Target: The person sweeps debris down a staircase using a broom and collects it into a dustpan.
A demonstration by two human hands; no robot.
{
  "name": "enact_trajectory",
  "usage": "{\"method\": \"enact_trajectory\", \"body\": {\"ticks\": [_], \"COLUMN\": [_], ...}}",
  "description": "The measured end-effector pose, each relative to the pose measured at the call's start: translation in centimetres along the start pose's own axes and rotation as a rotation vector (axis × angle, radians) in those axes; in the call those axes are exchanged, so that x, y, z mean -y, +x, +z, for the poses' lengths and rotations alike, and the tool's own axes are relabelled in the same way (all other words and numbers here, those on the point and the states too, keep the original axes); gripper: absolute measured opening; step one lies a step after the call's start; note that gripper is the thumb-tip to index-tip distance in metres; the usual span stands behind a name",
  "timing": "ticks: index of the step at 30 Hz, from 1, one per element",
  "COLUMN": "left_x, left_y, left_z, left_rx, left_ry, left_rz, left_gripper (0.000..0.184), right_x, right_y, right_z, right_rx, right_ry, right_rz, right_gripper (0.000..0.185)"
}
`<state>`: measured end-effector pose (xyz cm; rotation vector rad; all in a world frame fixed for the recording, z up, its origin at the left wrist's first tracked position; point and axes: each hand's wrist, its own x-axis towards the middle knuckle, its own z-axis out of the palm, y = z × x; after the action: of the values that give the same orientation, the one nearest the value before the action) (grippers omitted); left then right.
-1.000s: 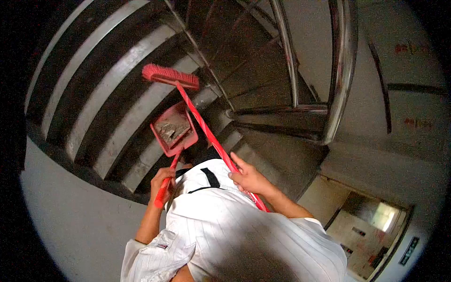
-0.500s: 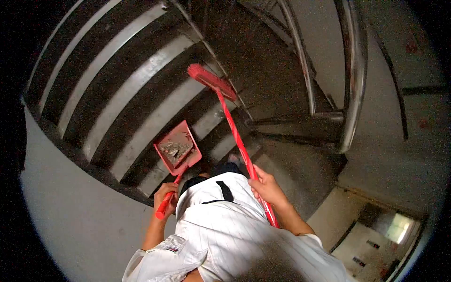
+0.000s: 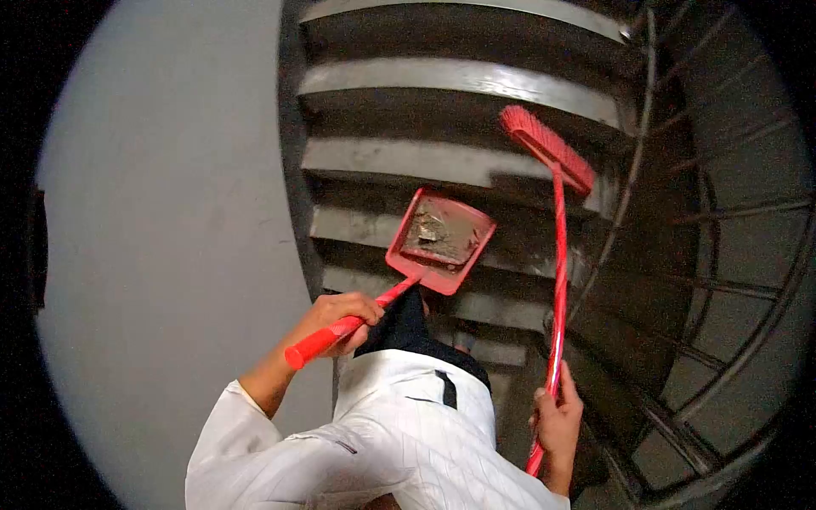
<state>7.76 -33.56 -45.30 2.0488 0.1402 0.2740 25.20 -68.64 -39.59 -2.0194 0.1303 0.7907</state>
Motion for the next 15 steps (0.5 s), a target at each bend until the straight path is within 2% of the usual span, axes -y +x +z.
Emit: {"method": "enact_trajectory", "body": {"ticks": [3,5,7,9,10,12,13,15], "left_x": [0.9,1.0,0.6,1.8,2.4,2.6,2.7,3.4], "left_y": [-0.1,-1.9,-3.3,-5.1,-5.5,-6.8,-7.6,-9.4], "left_z": [2.3,4.4,6.3,7.7,7.8,8.0,8.3,9.4], "left_rx": [-0.032,-0.115,-0.221,-0.291,-0.324,-0.380,-0.396,-0.469], "left_ry": [-0.001,0.029,0.115,0.112,0.118,0.122,0.127,0.096], "left_rz": [-0.038,-0.100,-0.001,-0.008,-0.028,-0.046,-0.043,-0.054], "left_gripper": [0.013,0.013,0.015,0.018,0.018,0.018,0.018,0.018], "right_x": [-2.5,-6.0,-10.5,-14.0,-18.2,-14.9,-17.2,-16.4], "right_y": [6.8,10.4,14.6,17.2,20.9,19.0,21.7,22.8], "right_z": [-0.5,-0.6,-1.3,-0.9,-0.8,0.1,-0.7,-0.8], "right_rx": [0.070,0.121,0.102,0.109,0.098,0.154,0.161,0.064], "right_ry": [0.036,0.053,-0.102,-0.220,-0.301,-0.247,-0.252,-0.434], "right_rz": [-0.167,-0.202,-0.313,-0.328,-0.424,-0.265,-0.280,-0.439], "right_gripper": [0.064,0.063,0.064,0.065,0.065,0.066,0.066,0.066]}}
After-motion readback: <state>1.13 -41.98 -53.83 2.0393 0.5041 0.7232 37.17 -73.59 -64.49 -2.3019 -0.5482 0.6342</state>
